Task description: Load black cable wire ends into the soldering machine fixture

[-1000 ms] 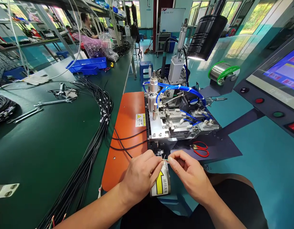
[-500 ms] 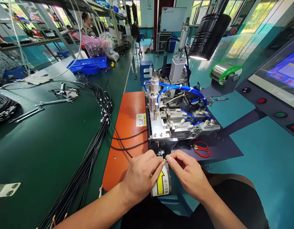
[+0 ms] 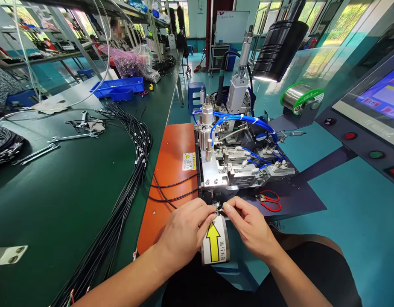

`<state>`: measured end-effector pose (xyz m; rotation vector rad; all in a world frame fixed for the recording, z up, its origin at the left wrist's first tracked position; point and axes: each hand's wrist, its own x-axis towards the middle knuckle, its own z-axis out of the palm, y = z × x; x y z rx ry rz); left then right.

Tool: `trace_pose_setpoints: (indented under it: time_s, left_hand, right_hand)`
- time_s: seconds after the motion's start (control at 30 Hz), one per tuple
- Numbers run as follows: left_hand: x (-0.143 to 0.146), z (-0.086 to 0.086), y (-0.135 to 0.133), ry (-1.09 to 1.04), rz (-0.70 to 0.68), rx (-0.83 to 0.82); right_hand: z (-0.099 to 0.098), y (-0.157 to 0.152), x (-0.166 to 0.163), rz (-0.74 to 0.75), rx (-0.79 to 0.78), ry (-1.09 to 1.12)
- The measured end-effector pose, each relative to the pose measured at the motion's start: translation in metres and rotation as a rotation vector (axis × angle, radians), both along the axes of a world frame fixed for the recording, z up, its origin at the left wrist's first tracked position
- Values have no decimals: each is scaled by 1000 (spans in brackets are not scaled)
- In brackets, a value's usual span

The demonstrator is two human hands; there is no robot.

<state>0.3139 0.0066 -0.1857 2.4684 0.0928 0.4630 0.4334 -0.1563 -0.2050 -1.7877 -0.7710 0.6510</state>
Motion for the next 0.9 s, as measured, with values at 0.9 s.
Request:
trace_pose_setpoints:
  time_s: [0.9]
  left_hand:
    - [7,-11,5,-137,6,79]
  right_hand:
    - [-29,16,-2,-99,171,-286]
